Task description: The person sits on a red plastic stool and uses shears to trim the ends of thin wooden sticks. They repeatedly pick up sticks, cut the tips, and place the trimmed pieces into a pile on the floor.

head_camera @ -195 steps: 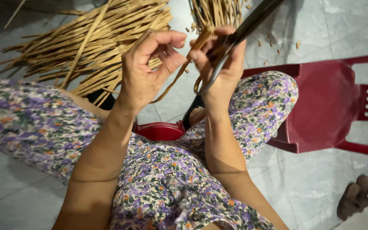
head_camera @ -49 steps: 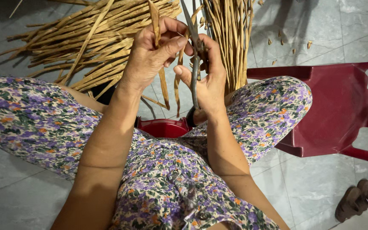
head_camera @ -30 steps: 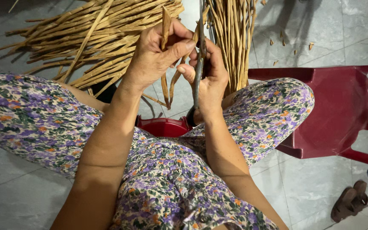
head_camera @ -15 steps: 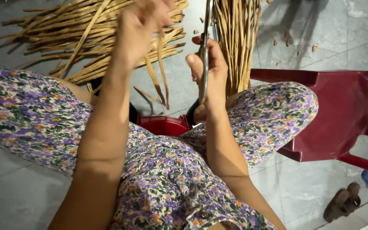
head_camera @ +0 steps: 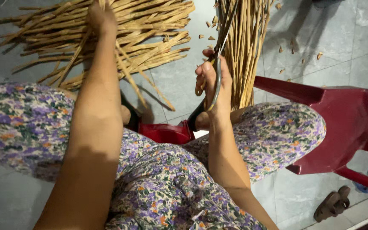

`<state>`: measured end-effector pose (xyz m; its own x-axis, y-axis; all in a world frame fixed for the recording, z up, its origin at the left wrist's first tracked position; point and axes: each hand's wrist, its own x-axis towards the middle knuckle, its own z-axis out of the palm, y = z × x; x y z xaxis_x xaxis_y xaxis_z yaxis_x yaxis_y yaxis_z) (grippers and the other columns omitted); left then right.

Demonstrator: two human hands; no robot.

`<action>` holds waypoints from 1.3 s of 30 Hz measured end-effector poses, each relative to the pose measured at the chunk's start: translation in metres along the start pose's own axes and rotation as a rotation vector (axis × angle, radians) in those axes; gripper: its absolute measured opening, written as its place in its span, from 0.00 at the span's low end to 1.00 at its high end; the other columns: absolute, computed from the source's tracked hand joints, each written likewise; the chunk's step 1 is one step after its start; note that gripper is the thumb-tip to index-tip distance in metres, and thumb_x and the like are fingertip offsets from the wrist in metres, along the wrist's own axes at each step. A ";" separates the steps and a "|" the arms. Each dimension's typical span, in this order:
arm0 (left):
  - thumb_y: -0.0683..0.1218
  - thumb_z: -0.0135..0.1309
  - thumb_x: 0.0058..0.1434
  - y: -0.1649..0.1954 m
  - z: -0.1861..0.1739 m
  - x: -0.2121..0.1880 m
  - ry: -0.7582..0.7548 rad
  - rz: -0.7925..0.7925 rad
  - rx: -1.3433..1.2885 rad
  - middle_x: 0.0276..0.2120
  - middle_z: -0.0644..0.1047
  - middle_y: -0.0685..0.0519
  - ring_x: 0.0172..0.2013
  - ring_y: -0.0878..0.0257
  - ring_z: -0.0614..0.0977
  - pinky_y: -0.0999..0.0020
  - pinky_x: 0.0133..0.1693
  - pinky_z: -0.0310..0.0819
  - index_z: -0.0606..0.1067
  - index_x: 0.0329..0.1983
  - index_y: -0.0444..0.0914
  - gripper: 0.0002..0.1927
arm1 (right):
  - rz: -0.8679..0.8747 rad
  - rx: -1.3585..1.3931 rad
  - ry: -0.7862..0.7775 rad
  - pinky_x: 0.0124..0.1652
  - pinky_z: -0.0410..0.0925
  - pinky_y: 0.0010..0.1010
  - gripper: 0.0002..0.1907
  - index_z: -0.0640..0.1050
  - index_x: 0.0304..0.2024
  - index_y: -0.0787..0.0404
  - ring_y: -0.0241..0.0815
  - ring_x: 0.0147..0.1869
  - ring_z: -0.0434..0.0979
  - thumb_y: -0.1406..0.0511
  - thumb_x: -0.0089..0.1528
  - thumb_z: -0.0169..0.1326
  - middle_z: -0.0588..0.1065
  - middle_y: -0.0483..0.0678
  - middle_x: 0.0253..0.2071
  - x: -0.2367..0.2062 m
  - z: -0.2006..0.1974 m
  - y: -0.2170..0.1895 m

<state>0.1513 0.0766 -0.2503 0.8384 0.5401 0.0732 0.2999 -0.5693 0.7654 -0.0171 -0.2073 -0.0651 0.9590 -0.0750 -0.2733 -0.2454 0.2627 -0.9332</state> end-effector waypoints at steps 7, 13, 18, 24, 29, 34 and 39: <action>0.34 0.55 0.60 -0.024 -0.006 -0.009 0.032 -0.324 0.066 0.49 0.77 0.40 0.45 0.50 0.85 0.63 0.41 0.86 0.69 0.58 0.31 0.21 | 0.064 0.000 0.030 0.22 0.60 0.22 0.21 0.70 0.60 0.66 0.30 0.24 0.65 0.61 0.69 0.55 0.72 0.46 0.33 0.005 0.004 0.004; 0.39 0.62 0.58 -0.028 -0.004 -0.016 -0.115 -0.269 0.277 0.44 0.80 0.40 0.42 0.48 0.83 0.56 0.40 0.80 0.79 0.50 0.37 0.16 | 0.078 0.022 0.047 0.21 0.59 0.22 0.22 0.70 0.61 0.65 0.30 0.24 0.65 0.62 0.68 0.57 0.72 0.46 0.33 0.008 0.006 0.009; 0.40 0.55 0.67 0.000 0.007 -0.037 -0.179 -0.282 0.002 0.34 0.82 0.47 0.33 0.57 0.83 0.62 0.34 0.77 0.79 0.43 0.37 0.04 | 0.059 -0.006 0.061 0.21 0.60 0.23 0.22 0.71 0.60 0.65 0.30 0.23 0.66 0.63 0.67 0.58 0.75 0.49 0.34 0.010 -0.001 0.008; 0.43 0.61 0.63 0.078 0.002 -0.078 -0.769 -0.218 -0.452 0.34 0.83 0.56 0.29 0.69 0.77 0.73 0.29 0.74 0.79 0.44 0.39 0.08 | -0.104 0.008 0.261 0.29 0.66 0.22 0.26 0.69 0.62 0.64 0.33 0.32 0.74 0.67 0.64 0.63 0.80 0.55 0.44 0.021 -0.010 0.002; 0.43 0.58 0.65 0.113 -0.038 -0.114 -1.101 -0.036 -0.591 0.38 0.83 0.52 0.29 0.71 0.77 0.74 0.29 0.72 0.78 0.48 0.35 0.10 | -0.357 0.187 0.284 0.32 0.68 0.23 0.28 0.65 0.63 0.63 0.35 0.34 0.75 0.67 0.65 0.62 0.81 0.56 0.48 0.022 -0.022 -0.012; 0.43 0.56 0.66 0.116 -0.073 -0.134 -1.299 0.060 -0.519 0.38 0.83 0.51 0.30 0.72 0.77 0.74 0.29 0.69 0.77 0.47 0.34 0.09 | -0.399 0.194 0.281 0.26 0.67 0.25 0.26 0.66 0.59 0.65 0.35 0.27 0.72 0.67 0.63 0.63 0.81 0.56 0.43 0.009 -0.022 -0.031; 0.44 0.54 0.69 0.149 -0.104 -0.142 -0.969 0.110 -0.464 0.39 0.83 0.58 0.28 0.74 0.78 0.75 0.30 0.76 0.80 0.47 0.41 0.07 | -0.380 -0.063 0.237 0.24 0.64 0.22 0.26 0.68 0.60 0.63 0.31 0.27 0.72 0.68 0.63 0.64 0.81 0.50 0.38 -0.016 -0.005 -0.034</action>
<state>0.0298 -0.0202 -0.0799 0.9148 -0.3357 -0.2248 0.1704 -0.1838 0.9681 -0.0246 -0.2195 -0.0303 0.9254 -0.3754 0.0520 0.1024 0.1156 -0.9880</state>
